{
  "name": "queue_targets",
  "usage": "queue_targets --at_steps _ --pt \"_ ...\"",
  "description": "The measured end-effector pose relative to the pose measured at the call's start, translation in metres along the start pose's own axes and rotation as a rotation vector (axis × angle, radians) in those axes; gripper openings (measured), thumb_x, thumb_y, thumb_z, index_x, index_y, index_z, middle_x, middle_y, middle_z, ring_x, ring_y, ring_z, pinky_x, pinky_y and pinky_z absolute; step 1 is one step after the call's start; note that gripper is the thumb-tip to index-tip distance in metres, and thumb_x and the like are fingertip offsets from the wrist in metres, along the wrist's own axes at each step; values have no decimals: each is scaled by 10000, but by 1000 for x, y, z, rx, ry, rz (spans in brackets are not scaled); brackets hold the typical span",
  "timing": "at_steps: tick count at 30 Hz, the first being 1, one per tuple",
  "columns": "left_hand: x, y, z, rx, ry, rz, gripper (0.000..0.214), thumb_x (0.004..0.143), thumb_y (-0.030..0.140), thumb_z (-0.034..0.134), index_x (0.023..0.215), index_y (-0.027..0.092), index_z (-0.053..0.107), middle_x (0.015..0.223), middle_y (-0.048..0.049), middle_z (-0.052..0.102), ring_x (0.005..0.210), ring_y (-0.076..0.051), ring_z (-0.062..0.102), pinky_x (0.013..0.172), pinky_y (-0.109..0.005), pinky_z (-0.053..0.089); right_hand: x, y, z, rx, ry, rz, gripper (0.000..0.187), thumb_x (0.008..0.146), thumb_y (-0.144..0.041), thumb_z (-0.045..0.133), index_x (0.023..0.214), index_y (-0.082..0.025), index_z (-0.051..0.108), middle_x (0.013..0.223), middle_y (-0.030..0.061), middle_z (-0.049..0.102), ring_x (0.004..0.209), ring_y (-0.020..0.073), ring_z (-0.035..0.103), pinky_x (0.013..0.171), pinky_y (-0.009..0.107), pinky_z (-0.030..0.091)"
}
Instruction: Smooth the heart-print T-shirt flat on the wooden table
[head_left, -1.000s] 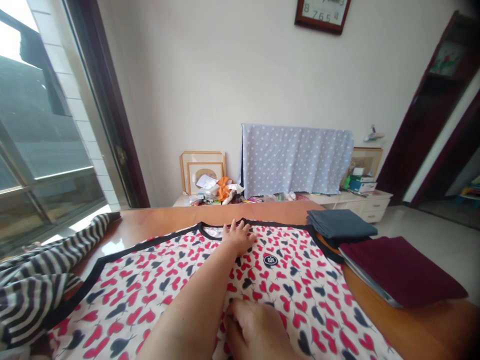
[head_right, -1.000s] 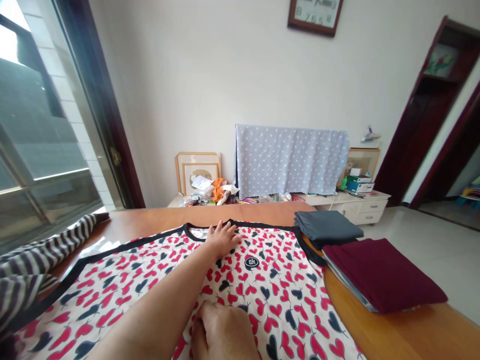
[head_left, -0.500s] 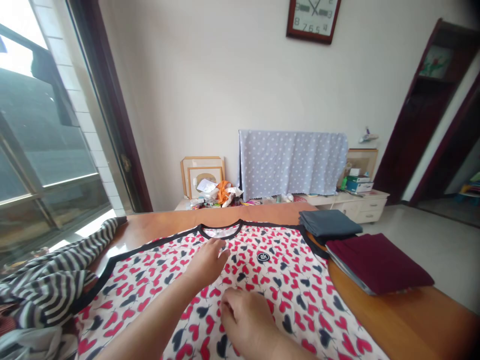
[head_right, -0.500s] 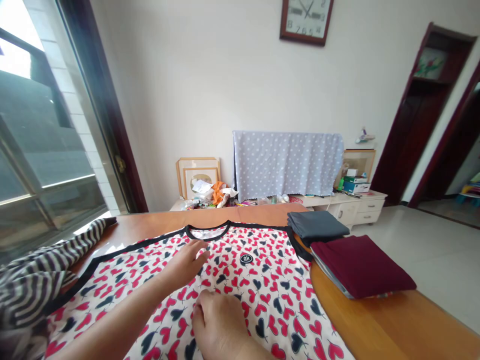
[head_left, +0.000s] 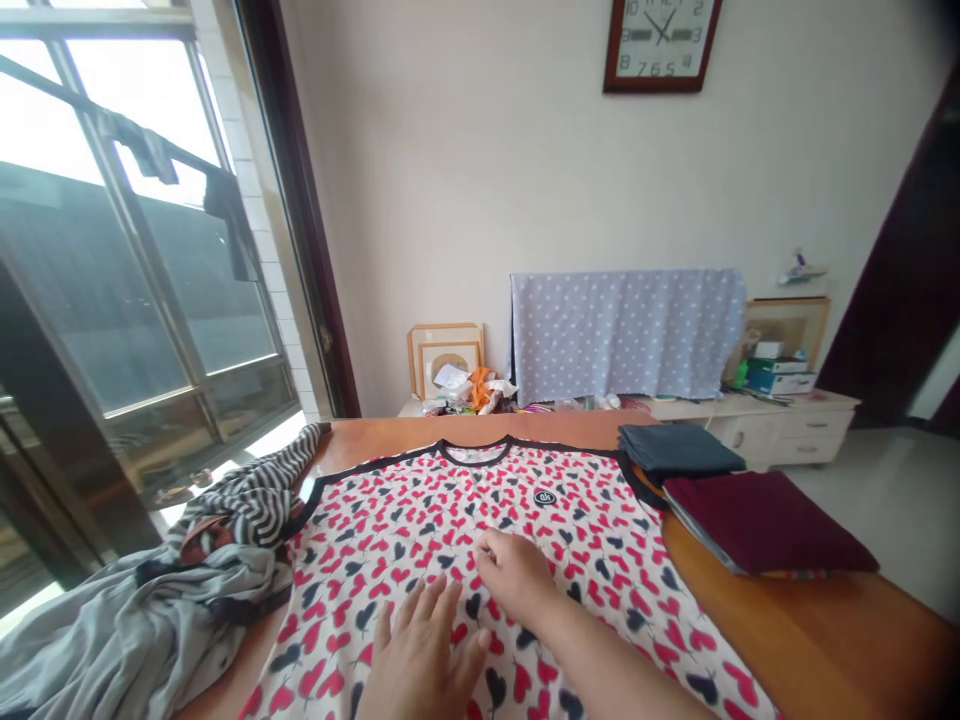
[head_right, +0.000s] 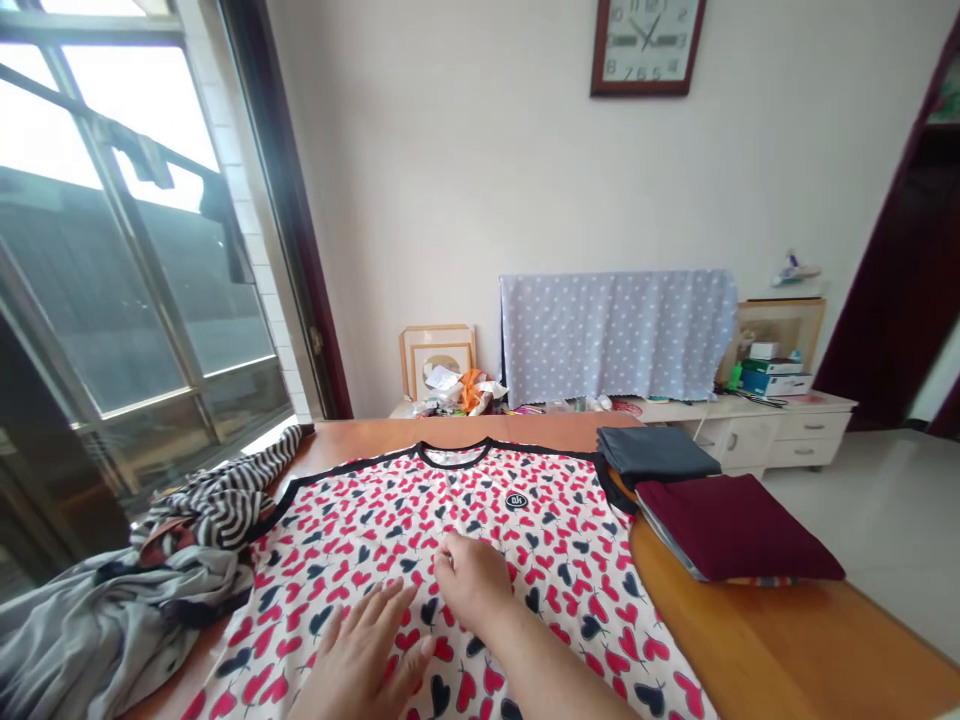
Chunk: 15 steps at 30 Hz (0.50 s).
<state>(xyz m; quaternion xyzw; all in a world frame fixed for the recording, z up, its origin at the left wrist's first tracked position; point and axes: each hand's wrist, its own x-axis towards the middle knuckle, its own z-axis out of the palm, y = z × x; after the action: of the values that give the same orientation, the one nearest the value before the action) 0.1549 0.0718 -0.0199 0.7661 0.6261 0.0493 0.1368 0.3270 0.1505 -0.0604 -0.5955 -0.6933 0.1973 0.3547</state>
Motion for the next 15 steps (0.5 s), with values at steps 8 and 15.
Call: queue_targets --at_steps 8,15 --pt "-17 -5 22 160 -56 -90 832 908 707 331 1608 258 307 1683 -6 172 1576 -328 101 1257 -609 70 22 19 -12 752 18 315 192 840 -386 617 757 -213 622 591 -42 610 494 107 494 501 238 344" --pt "-12 -11 28 182 -29 -76 874 868 723 385 1602 253 317 1674 0 191 1574 -334 127 1248 -620 118 40 58 -63 1036 284 509 212 810 -396 644 889 -203 607 594 -42 579 437 84 450 406 200 324"
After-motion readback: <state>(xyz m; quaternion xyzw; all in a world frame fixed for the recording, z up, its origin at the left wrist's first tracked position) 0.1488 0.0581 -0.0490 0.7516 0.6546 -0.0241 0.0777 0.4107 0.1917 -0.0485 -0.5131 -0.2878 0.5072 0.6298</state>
